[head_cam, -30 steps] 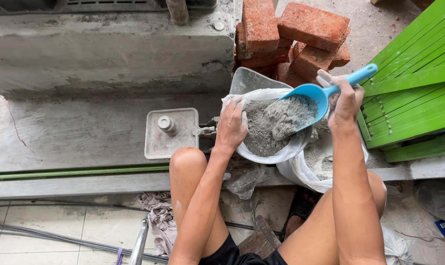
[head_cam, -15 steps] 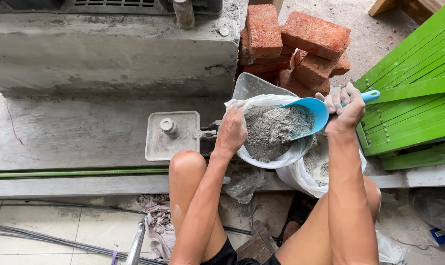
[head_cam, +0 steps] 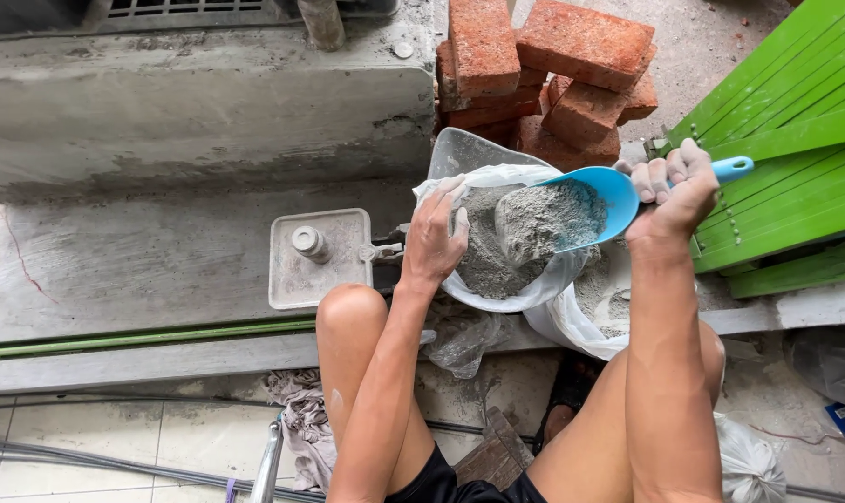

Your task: The person scoops cement from a large white sack into a smaller white sack placed inside a bucket using a blue plastic scoop. They repeatedly transfer the material while holding the sack open with their left hand.

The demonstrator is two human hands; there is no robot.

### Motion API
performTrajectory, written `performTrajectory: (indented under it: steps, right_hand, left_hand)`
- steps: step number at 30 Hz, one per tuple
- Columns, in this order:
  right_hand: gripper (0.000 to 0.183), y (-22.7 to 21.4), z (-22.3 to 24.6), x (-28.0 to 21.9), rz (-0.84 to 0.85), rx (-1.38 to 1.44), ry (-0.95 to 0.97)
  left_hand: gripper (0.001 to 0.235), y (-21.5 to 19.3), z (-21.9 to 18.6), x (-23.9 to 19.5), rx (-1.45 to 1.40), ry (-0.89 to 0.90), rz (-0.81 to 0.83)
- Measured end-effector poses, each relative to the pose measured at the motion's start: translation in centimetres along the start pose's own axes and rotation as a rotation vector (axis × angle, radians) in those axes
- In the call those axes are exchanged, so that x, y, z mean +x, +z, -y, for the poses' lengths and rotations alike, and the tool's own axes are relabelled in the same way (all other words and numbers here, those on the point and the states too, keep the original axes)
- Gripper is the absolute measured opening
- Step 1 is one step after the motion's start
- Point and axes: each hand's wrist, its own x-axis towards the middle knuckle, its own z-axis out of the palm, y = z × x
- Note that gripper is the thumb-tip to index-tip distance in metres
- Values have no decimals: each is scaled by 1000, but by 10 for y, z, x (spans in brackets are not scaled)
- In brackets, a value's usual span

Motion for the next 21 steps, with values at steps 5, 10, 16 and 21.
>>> performTrajectory:
  steps: [5,10,16,21]
  right_hand:
    - [41,-13,3,9,-104,-9,-40]
    - [41,-28,-1,18,-134,49,-8]
    - [49,-32,-4,15,-2,-79,-11]
    - [51,-23,-20,9,82,-161,-39]
  left_hand:
    - [28,-8,-24,12,-43,-77,62]
    - [23,-7,-28,17,-58,-12,128]
    - [25,-1,-20,6,-55,-255,210]
    - [22,-1,-20,6,20,-180,158]
